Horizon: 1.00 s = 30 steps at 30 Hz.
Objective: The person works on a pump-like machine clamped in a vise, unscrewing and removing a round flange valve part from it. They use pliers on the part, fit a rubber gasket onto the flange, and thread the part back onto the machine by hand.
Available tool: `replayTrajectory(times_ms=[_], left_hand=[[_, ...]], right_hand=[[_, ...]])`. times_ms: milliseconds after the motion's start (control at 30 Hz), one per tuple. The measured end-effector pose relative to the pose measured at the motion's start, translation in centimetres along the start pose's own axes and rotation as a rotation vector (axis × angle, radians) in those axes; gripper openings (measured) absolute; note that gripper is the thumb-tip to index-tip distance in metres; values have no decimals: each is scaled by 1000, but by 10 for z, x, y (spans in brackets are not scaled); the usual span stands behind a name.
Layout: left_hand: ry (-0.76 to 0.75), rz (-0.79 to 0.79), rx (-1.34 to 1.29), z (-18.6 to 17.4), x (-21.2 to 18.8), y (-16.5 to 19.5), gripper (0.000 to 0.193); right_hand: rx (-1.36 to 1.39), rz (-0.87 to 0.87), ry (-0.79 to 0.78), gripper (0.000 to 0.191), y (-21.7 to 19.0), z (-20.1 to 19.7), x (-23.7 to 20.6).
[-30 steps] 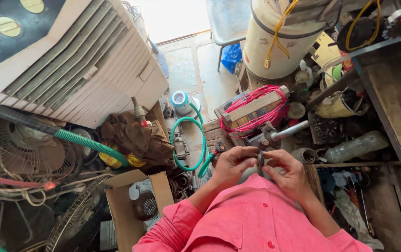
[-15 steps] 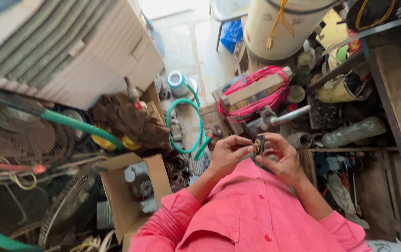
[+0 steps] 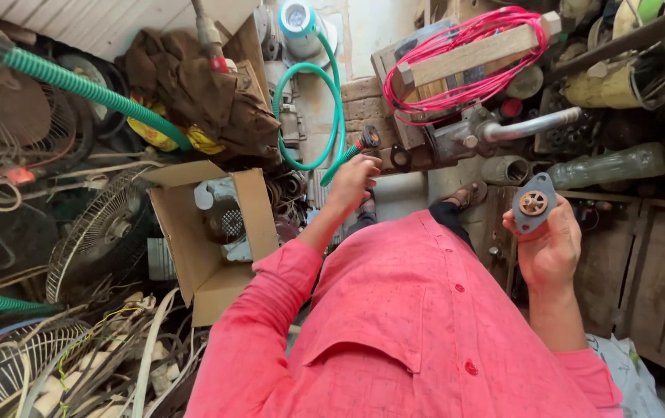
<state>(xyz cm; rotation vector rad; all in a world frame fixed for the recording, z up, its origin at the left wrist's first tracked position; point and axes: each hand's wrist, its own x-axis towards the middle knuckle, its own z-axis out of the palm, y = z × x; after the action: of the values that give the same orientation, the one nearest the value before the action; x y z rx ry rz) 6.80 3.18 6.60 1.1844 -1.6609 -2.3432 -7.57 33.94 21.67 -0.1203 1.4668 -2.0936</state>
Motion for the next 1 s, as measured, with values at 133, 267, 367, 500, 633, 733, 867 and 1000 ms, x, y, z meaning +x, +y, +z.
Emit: replayTrajectory(times_ms=[133,267,367,500,633,733,867,1000], left_hand=[[208,81,586,49,24,-21,48],[336,38,365,86,44,-15,52],[323,-24,-204,110,52,-12,39],[98,-116,-597,124,52,-8,30],[-70,-188,-545,119,66,5,34],[-69,-138,-310,119,80,16,33],[-14,-23,-94,120,81,20,31],[90,6,204,118,78,25,29]], right_hand=[[-15,11,17,45,5,-8,-11],[-39,12,74,45,6,-23,-25],[-77,13,102,46,1,-39,-41],[-66,25,177,44,-1,-55,-55],[-77,61,210,45,1,-58,-55],[-86,70,175,43,-1,-54,-49],[-114,60,152,39,-2,-48,-37],[-81,31,90,36,1,-44,-21]])
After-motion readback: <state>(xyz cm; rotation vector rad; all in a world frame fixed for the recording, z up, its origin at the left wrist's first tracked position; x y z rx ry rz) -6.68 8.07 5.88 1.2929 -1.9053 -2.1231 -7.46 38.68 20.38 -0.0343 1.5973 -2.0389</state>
